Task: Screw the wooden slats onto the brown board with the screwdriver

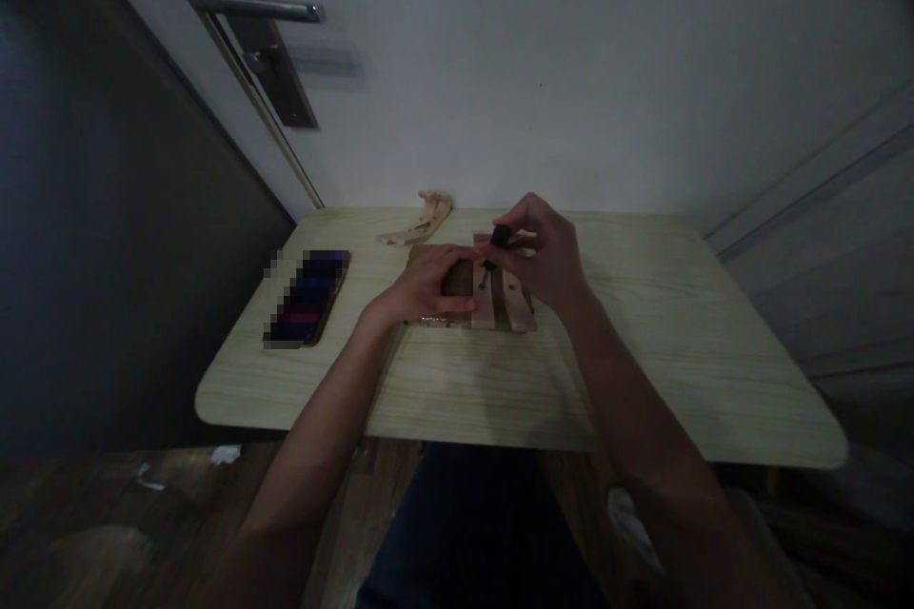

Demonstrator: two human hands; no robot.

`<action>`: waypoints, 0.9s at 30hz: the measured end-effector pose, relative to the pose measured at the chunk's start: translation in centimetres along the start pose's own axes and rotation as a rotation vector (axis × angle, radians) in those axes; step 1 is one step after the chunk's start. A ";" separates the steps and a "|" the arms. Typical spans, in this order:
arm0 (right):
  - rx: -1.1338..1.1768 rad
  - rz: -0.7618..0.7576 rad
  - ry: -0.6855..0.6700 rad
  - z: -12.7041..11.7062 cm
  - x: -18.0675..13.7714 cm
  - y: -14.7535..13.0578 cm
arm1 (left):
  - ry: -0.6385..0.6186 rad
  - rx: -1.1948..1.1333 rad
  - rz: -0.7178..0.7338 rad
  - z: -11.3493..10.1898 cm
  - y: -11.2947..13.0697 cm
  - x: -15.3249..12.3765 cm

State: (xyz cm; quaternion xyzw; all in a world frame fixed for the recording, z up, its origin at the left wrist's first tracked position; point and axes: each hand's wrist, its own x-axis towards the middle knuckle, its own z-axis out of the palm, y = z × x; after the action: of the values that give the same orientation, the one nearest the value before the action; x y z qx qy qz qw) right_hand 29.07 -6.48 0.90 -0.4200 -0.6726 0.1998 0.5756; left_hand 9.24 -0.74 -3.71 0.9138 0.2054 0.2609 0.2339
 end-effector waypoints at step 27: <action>-0.044 -0.068 -0.022 -0.2 -0.2 0.3 | 0.002 -0.012 -0.019 0.0 0.2 0.1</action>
State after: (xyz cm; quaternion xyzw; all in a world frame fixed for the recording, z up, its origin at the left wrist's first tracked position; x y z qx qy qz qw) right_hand 29.32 -6.51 0.58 -0.4074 -0.6970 0.1697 0.5652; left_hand 9.35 -0.84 -3.53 0.9102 0.2127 0.2607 0.2417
